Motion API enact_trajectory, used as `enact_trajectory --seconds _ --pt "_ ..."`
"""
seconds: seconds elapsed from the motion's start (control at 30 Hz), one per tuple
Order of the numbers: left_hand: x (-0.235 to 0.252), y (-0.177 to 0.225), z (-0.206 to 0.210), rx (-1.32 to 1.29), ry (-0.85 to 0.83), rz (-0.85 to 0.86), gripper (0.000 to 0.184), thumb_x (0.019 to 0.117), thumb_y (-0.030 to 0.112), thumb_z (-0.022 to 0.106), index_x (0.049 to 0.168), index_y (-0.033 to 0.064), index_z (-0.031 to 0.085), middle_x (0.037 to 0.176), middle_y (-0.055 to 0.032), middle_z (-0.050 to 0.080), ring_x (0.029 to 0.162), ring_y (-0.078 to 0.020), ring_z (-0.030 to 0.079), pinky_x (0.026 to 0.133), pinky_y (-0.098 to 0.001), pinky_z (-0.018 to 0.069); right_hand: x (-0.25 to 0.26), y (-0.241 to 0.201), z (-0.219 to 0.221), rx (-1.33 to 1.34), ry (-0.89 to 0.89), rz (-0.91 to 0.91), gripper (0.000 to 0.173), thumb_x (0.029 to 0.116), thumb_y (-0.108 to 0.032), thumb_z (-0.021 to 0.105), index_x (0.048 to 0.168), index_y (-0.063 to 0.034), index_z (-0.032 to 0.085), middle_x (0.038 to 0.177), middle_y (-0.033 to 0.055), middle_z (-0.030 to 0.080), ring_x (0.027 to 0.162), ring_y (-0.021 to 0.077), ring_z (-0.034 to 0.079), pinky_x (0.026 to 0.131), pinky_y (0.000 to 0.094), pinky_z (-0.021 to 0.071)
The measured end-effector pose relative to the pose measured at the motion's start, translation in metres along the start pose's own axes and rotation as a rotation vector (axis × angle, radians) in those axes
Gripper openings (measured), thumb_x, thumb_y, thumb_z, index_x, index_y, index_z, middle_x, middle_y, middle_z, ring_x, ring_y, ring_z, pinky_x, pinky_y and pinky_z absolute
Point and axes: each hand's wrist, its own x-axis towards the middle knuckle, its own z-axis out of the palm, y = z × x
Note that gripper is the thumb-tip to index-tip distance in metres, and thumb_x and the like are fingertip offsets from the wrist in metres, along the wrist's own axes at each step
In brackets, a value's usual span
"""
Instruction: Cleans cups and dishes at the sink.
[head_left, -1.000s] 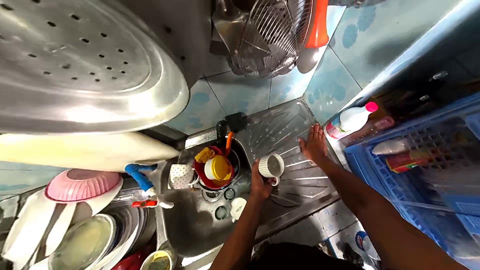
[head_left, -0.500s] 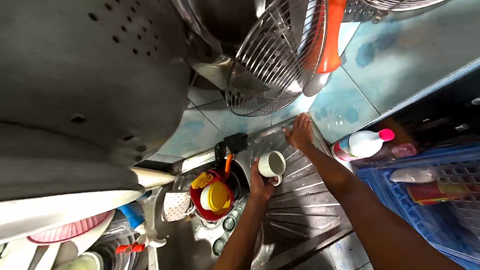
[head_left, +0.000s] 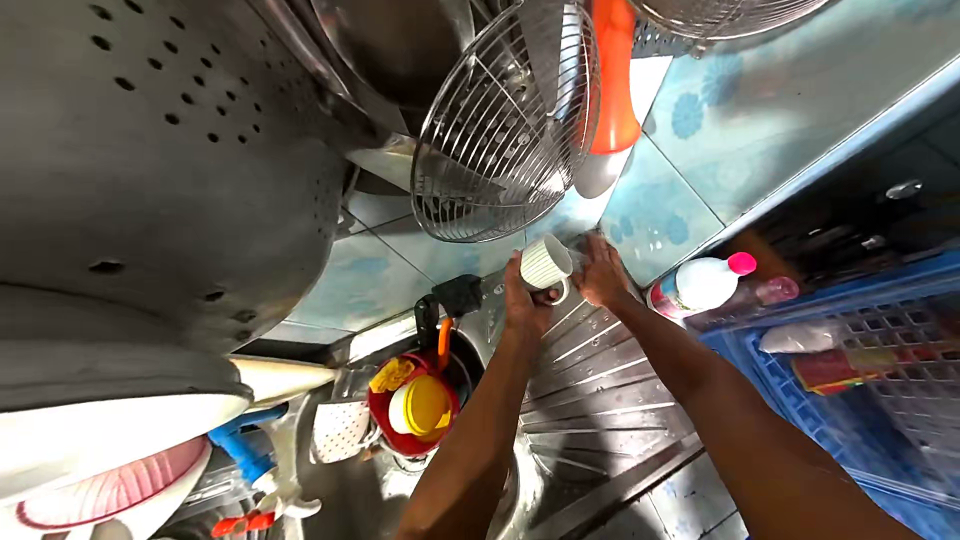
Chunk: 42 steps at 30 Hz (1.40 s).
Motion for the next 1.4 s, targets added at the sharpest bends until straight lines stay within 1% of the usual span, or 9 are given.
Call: enact_trajectory --seconds 0.2,0.4,0.63,0.83,0.97,1.07,1.17,1.27,1.4 --pt "-0.010 -0.001 -0.037 -0.107 -0.047 0.003 0.060 0.0968 0.071 0.042 0.097 0.0139 0.061 0.062 -0.0045 0.053 0.044 -0.0141 0.049 0.043 -0.0291 0.0468 0.014 -0.035 0.022 -0.053 0.008 0.094 0.102 0.0981 -0.073 0.021 0.162 0.0059 0.015 0.168 0.0323 0.005 0.157 0.0480 0.002 0.125 0.0652 0.0051" --pt "-0.030 -0.002 -0.065 -0.128 -0.051 -0.003 0.061 0.1010 0.067 0.035 0.103 0.0119 0.060 0.065 -0.0071 0.056 0.044 -0.0150 0.051 0.042 -0.0304 0.0485 -0.041 -0.041 -0.024 0.251 -0.157 -0.238 0.047 0.0979 -0.026 0.065 0.141 -0.0056 0.061 0.155 0.0128 0.050 0.144 0.0290 0.045 0.119 0.0496 0.0382" --pt "-0.059 -0.011 -0.088 -0.148 -0.079 -0.006 0.062 0.1043 0.063 0.028 0.099 0.0091 0.059 0.062 -0.0083 0.056 0.043 -0.0159 0.051 0.042 -0.0312 0.0491 -0.060 -0.013 -0.150 1.081 0.636 -0.076 0.042 0.1091 -0.015 0.040 0.144 0.0052 0.051 0.137 0.0173 0.064 0.126 0.0241 0.062 0.109 0.0423 0.0511" --pt "-0.069 -0.012 -0.091 -0.118 -0.032 -0.045 0.064 0.1034 0.065 0.029 0.097 0.0096 0.059 0.062 -0.0072 0.055 0.043 -0.0158 0.050 0.042 -0.0306 0.0483 -0.056 -0.001 -0.034 1.059 0.536 0.412 0.050 0.1095 -0.044 0.041 0.134 -0.0066 0.064 0.136 0.0104 0.066 0.127 0.0201 0.062 0.111 0.0444 0.0488" --pt "-0.078 0.002 -0.100 -0.072 -0.054 0.006 0.060 0.1056 0.060 0.027 0.099 0.0094 0.059 0.063 -0.0079 0.057 0.044 -0.0153 0.051 0.042 -0.0297 0.0487 -0.046 -0.009 -0.058 0.971 0.613 0.357 0.037 0.1076 -0.024 0.050 0.127 0.0021 0.068 0.125 0.0175 0.070 0.119 0.0235 0.066 0.108 0.0421 0.0509" --pt "-0.075 0.006 -0.102 -0.096 -0.059 0.023 0.059 0.1049 0.060 0.030 0.100 0.0092 0.059 0.064 -0.0093 0.057 0.044 -0.0161 0.051 0.042 -0.0304 0.0485 -0.046 -0.008 -0.090 0.959 0.740 0.130 0.038 0.1086 -0.017 0.042 0.136 0.0028 0.060 0.131 0.0159 0.068 0.123 0.0200 0.064 0.108 0.0372 0.0515" --pt "-0.073 0.002 -0.098 -0.135 -0.055 0.008 0.060 0.1039 0.063 0.030 0.099 0.0096 0.059 0.064 -0.0086 0.056 0.044 -0.0160 0.050 0.042 -0.0309 0.0481 -0.056 0.007 -0.038 0.845 0.495 0.290 0.041 0.1066 -0.021 0.051 0.142 -0.0003 0.057 0.140 0.0165 0.063 0.130 0.0235 0.060 0.112 0.0425 0.0479" --pt "-0.072 0.004 -0.098 -0.095 -0.031 0.003 0.061 0.1046 0.063 0.031 0.107 0.0078 0.058 0.070 -0.0114 0.059 0.048 -0.0177 0.053 0.045 -0.0320 0.0501 -0.050 0.001 -0.001 0.391 0.267 0.256 0.061 0.1025 -0.034 0.059 0.154 -0.0044 0.045 0.161 0.0150 0.041 0.147 0.0323 0.042 0.119 0.0552 0.0365" --pt "-0.063 -0.004 -0.089 0.019 0.017 0.022 0.056 0.1046 0.059 0.039 0.121 0.0097 0.058 0.081 -0.0133 0.064 0.054 -0.0182 0.056 0.048 -0.0317 0.0508 -0.014 -0.025 0.011 0.004 0.000 0.197 0.076 0.1047 -0.061 0.033 0.165 -0.0157 0.023 0.173 0.0074 0.014 0.159 0.0354 0.006 0.122 0.0690 0.0071"
